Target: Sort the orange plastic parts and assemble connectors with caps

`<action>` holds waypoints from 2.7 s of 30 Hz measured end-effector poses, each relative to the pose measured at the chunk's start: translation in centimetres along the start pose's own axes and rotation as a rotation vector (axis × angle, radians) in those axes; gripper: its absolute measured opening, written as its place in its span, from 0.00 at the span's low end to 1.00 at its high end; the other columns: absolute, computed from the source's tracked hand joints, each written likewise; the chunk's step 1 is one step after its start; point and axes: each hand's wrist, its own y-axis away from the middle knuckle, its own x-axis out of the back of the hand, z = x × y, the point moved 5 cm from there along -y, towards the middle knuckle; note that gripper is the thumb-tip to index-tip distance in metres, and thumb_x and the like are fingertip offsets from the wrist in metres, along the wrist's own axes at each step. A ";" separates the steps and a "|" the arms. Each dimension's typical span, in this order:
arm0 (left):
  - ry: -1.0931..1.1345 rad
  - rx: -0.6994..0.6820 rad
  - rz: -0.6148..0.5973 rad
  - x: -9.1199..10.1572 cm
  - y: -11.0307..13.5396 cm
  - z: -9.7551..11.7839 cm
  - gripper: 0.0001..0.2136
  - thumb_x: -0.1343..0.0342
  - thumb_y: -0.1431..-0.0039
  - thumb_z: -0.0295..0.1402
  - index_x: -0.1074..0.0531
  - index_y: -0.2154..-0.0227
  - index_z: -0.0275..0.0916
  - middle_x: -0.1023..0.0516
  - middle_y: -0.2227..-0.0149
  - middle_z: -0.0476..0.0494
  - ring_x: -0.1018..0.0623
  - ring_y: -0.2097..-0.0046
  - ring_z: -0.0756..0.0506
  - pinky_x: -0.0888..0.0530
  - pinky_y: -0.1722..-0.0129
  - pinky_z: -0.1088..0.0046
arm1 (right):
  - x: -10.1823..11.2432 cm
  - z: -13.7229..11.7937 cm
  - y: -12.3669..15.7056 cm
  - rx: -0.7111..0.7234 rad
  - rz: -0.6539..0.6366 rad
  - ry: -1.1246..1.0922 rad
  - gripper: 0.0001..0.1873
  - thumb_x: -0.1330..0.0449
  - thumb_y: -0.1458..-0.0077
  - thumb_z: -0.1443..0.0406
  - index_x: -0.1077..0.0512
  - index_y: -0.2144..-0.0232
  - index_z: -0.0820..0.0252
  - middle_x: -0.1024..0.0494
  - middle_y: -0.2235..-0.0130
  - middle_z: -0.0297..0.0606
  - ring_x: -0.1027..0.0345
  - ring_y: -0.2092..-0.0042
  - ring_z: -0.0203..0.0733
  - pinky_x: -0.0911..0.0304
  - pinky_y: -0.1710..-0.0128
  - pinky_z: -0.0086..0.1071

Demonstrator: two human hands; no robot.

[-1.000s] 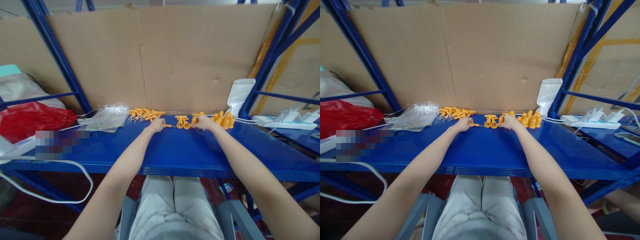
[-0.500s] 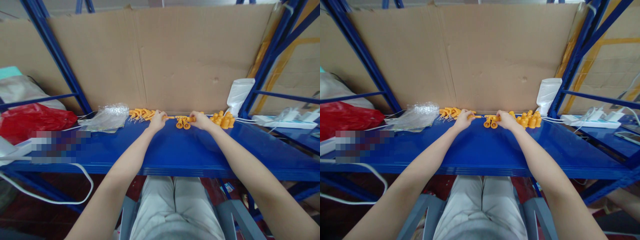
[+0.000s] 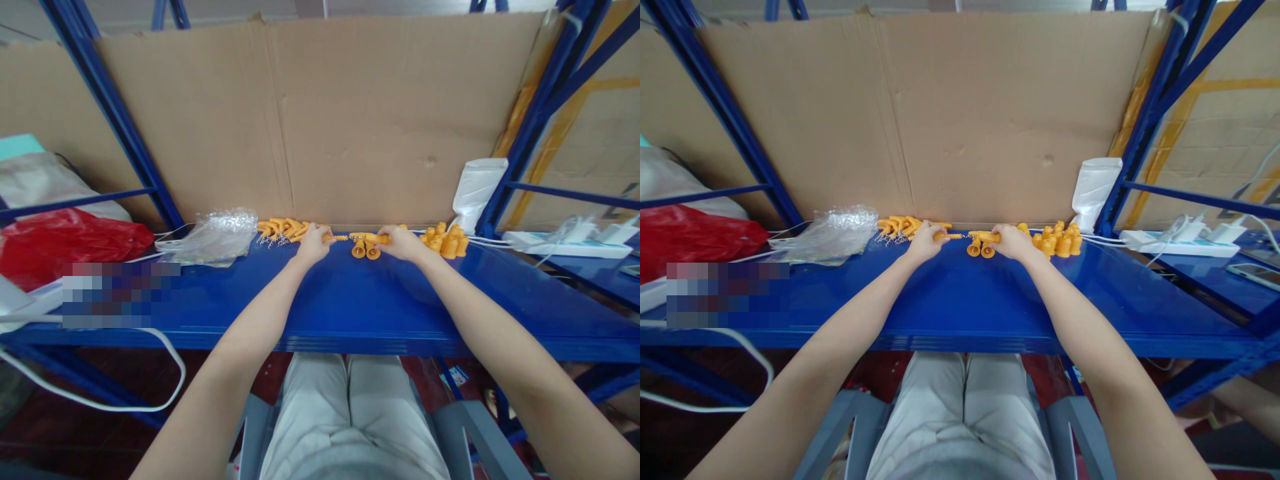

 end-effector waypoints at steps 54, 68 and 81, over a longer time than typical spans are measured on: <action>0.808 0.417 -0.339 -0.2 1.2 1.3 0.07 0.37 0.44 0.22 0.27 0.63 0.33 0.18 0.68 0.43 0.19 0.67 0.50 0.21 0.53 0.60 | -0.1 0.2 0.6 -0.191 -0.156 -0.867 0.24 0.42 0.35 0.53 0.30 0.80 0.61 0.27 0.81 0.34 0.35 0.79 0.29 0.41 0.77 0.22; 0.824 0.403 -0.344 -0.5 1.4 1.7 0.06 0.38 0.44 0.20 0.28 0.66 0.34 0.19 0.71 0.46 0.20 0.67 0.50 0.21 0.55 0.64 | -0.6 -0.3 0.7 -0.440 -0.091 -0.810 0.24 0.53 0.29 0.57 0.35 0.77 0.60 0.32 0.85 0.31 0.47 0.87 0.28 0.53 0.86 0.24; 0.831 0.407 -0.317 -0.2 1.2 1.4 0.05 0.38 0.45 0.21 0.27 0.67 0.33 0.20 0.71 0.46 0.20 0.68 0.50 0.21 0.57 0.65 | -0.8 0.1 0.7 -0.303 -0.241 -1.126 0.06 0.40 0.36 0.65 0.33 0.66 0.59 0.24 0.77 0.32 0.37 0.81 0.29 0.46 0.82 0.22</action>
